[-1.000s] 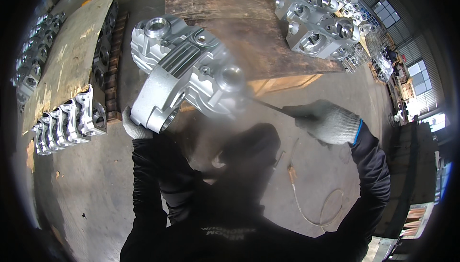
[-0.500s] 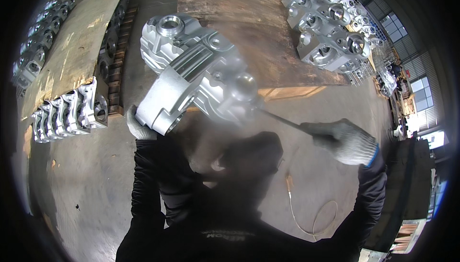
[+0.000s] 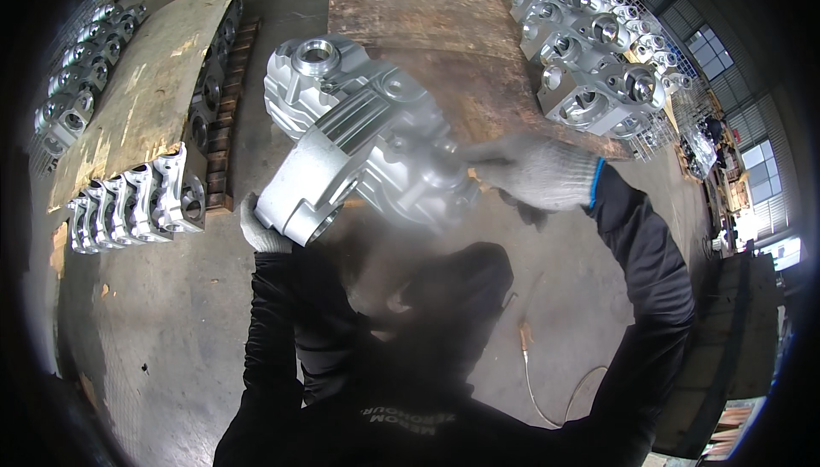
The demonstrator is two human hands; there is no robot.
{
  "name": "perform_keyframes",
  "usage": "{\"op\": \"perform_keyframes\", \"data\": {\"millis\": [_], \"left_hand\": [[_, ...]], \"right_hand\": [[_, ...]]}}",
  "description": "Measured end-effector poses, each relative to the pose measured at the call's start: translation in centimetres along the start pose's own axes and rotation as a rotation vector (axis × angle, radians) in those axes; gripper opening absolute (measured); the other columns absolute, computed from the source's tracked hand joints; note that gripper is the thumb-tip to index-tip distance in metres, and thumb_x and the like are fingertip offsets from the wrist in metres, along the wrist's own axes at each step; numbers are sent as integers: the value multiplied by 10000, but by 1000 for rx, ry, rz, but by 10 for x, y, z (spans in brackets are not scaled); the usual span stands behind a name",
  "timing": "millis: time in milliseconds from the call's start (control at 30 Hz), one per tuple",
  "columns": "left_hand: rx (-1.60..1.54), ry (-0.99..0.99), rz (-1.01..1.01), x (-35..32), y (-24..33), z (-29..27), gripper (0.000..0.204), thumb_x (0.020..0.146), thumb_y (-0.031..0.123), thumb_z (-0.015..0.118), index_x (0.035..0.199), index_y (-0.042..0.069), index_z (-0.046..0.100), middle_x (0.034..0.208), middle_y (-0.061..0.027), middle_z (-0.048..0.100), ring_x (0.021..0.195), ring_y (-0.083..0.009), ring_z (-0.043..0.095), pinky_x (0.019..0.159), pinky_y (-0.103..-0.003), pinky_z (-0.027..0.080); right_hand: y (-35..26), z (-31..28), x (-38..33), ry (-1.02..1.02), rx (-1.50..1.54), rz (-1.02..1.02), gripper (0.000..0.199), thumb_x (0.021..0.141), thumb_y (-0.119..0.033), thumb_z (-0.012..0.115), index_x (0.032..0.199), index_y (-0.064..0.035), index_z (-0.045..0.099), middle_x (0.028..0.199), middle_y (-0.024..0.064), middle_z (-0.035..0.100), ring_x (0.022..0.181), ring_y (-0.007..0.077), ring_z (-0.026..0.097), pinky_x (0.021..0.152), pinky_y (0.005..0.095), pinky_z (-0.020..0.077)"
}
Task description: The person uses a hand file to smooth the edges and surfaces of a large metal casting. They repeatedly reposition the part on a wooden workbench to access different areas, filing along edges, inside holes, and flat faces.
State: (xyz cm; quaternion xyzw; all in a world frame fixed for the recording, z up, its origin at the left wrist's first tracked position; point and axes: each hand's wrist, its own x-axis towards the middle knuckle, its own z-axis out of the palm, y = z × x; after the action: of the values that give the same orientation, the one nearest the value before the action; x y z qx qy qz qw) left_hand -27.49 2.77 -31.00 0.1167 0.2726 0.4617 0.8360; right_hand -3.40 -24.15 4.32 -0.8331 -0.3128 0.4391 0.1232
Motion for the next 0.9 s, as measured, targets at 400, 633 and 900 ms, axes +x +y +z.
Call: {"op": "perform_keyframes", "data": {"millis": [400, 633, 900], "left_hand": [[51, 94, 52, 2, -4, -1, 353, 1089, 320, 530, 998, 5, 660, 926, -109, 712, 856, -227, 708, 788, -363, 581], [139, 141, 141, -11, -3, 11, 351, 1069, 342, 582, 990, 11, 668, 894, -116, 710, 806, -221, 714, 756, -349, 599], [261, 80, 94, -28, 11, 19, 333, 1082, 335, 567, 1023, 22, 664, 961, -113, 716, 925, -233, 716, 863, -393, 603]], "right_hand": [[-1, 24, 25, 618, -574, -226, 707, 836, -8, 709, 1507, -74, 497, 1130, 190, 701, 994, 374, 762, 872, 481, 622], [-52, -3, 118, 1002, -483, -773, 283, 922, -81, 729, 1203, -75, 762, 1185, 166, 684, 1057, 395, 726, 933, 444, 588], [-143, -54, 253, 743, -179, -678, 242, 905, -152, 771, 1101, -15, 806, 980, 139, 803, 894, 255, 760, 841, 384, 578]]}}
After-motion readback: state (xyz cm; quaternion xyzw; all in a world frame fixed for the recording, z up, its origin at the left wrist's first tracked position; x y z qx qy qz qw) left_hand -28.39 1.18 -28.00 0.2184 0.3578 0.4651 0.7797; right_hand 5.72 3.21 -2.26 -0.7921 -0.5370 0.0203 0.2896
